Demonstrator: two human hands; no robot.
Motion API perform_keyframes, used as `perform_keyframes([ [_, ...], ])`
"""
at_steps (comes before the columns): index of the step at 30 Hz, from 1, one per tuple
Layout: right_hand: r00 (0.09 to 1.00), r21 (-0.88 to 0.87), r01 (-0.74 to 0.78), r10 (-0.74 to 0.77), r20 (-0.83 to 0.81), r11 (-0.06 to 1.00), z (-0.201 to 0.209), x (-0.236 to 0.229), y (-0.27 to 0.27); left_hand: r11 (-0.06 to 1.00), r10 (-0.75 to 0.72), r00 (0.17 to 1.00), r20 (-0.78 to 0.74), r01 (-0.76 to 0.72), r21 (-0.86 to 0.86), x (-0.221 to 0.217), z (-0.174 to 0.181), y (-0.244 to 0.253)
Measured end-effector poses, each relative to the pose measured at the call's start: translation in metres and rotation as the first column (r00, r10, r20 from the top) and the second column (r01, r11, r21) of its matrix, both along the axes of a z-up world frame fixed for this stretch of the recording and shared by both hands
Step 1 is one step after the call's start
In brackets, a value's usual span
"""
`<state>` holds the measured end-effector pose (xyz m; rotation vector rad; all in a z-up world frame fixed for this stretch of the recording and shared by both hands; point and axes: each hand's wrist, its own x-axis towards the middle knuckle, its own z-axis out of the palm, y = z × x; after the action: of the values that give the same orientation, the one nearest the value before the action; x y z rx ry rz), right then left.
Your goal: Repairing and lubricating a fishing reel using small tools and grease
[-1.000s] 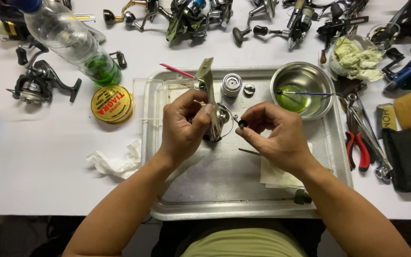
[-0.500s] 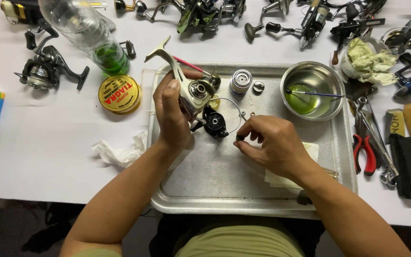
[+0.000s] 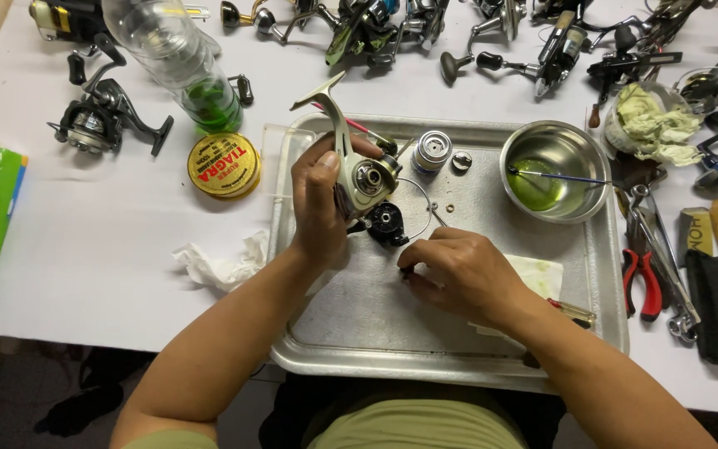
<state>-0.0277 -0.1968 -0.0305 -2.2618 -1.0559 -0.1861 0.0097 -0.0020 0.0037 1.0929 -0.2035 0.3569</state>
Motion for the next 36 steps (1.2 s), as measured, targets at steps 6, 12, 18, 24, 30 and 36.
perform_keyframes([
  [6,0.992,-0.129,0.008,0.008,0.127,0.992,-0.010,0.004,0.000,0.998,-0.064,0.998,0.024,0.064,0.007,0.001,-0.010,0.004],
  [12,0.997,-0.162,0.027,-0.016,0.073,0.986,-0.009,0.007,-0.009,0.997,-0.044,0.996,0.074,0.040,0.061,0.014,-0.029,0.009],
  [18,0.985,0.107,0.157,-0.148,-0.092,0.982,0.025,0.007,-0.009,0.970,-0.080,0.986,0.149,0.043,0.240,0.014,-0.046,0.008],
  [24,0.863,0.696,0.255,0.167,-0.478,0.671,0.017,0.006,-0.028,0.675,-0.151,0.861,0.485,-0.268,0.687,-0.001,-0.035,0.001],
  [30,0.856,0.747,0.258,0.213,-0.470,0.613,0.016,0.004,-0.033,0.356,-0.170,0.678,0.715,-0.634,0.686,-0.015,-0.015,-0.016],
  [36,0.862,0.757,0.356,0.120,-0.492,0.548,0.029,-0.008,-0.032,0.495,-0.415,0.831,0.369,-0.134,0.858,-0.015,0.023,-0.007],
])
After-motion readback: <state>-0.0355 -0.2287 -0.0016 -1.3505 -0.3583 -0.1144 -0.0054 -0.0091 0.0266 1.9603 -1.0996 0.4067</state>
